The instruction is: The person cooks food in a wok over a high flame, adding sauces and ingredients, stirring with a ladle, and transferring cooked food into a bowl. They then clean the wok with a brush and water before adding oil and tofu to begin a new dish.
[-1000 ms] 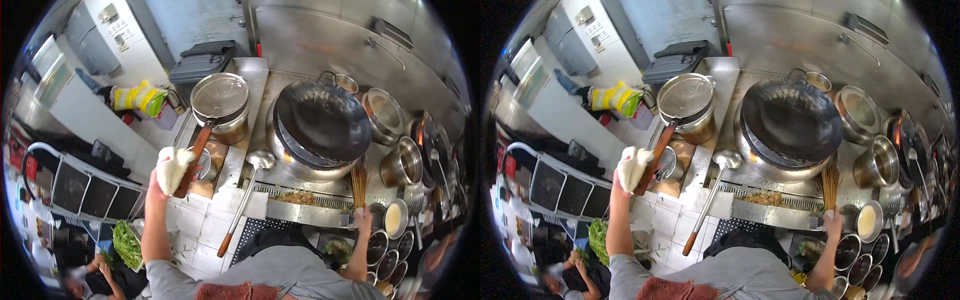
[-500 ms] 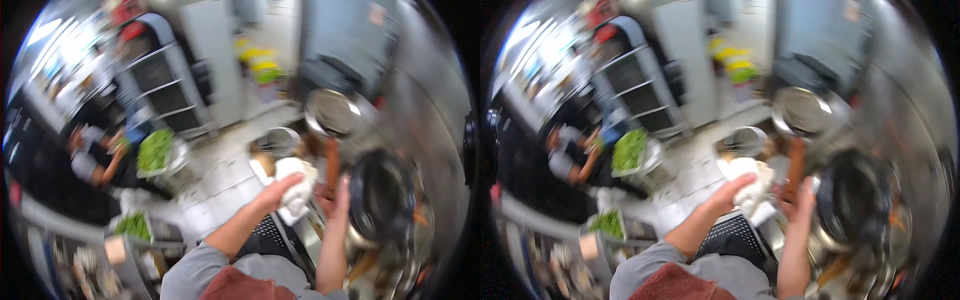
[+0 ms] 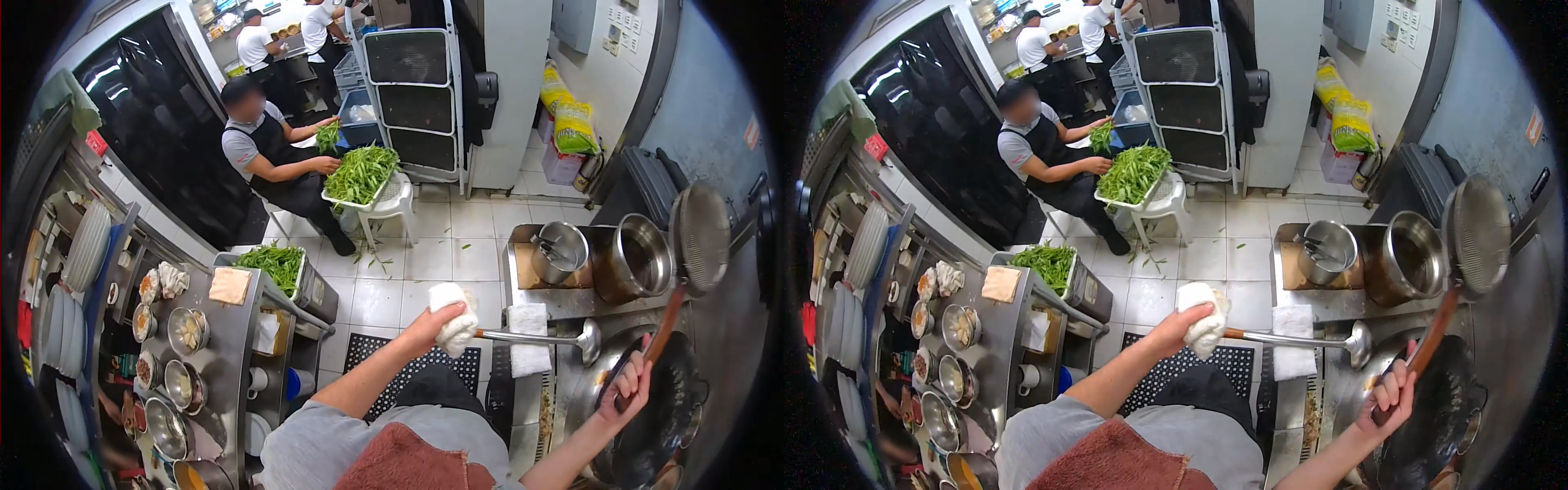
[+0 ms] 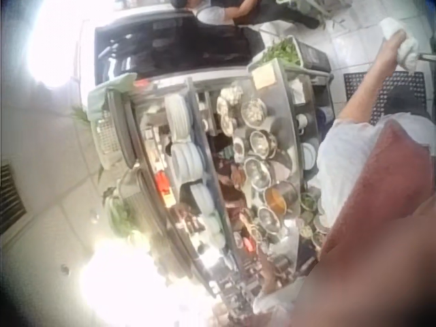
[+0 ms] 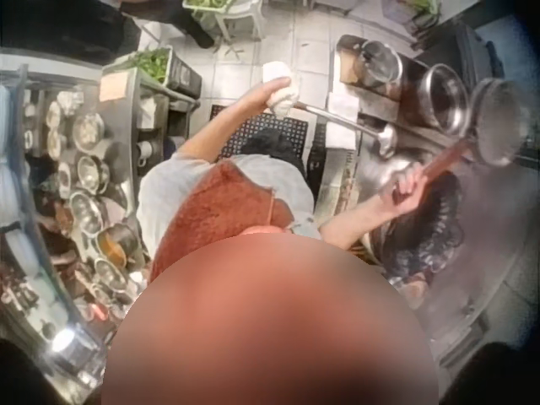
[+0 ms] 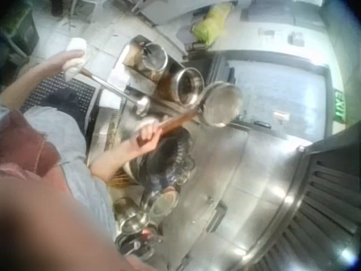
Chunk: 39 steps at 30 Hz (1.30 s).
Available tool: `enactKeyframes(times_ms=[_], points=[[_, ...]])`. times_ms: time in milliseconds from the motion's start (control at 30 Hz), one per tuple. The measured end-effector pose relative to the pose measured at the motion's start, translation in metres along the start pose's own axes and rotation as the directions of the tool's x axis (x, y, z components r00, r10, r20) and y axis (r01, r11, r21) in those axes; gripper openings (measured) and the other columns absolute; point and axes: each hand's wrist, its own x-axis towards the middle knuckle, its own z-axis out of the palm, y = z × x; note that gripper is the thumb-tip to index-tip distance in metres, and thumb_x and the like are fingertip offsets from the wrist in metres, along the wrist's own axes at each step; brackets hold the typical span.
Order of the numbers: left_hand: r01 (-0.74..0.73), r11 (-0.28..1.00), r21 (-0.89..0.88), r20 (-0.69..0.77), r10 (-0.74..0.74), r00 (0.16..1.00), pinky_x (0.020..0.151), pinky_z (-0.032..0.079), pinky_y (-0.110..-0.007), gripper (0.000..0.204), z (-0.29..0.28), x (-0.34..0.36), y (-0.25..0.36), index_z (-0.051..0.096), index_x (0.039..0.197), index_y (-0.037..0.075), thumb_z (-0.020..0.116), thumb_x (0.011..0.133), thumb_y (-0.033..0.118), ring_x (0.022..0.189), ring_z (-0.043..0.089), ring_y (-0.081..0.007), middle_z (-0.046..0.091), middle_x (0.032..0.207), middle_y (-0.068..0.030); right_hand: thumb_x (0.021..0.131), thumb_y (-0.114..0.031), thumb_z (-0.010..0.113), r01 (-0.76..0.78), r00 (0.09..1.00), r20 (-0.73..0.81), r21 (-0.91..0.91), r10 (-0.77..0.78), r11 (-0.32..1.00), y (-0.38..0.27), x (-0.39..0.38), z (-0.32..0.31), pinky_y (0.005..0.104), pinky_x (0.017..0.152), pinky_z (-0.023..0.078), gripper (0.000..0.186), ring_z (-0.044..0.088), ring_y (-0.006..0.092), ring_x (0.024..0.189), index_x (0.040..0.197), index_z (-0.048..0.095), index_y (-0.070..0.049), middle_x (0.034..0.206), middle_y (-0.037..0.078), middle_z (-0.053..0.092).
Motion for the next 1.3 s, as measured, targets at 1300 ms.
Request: enactKeyframes(times_ms=[1300], points=[[-0.293,0.742,0.603,0.58,-0.156,0.799,0.085,0.043,-0.03,0.062,0.174,0.262,0.08,0.023,0.139,0.011,0.054,0.087,0.02,0.1,0.051,-0.018,0.048,0.119,-0.0096,0.078,-0.004,0.056,-0.676,0.417,-0.345,-0.736,-0.841,-0.033,-0.241,-0.09,0.075,0.023,0.036,0.029,0.049,0.037,0.0063,0.039,0.125,0.042,-0.009,0.056,-0.001,0.042]])
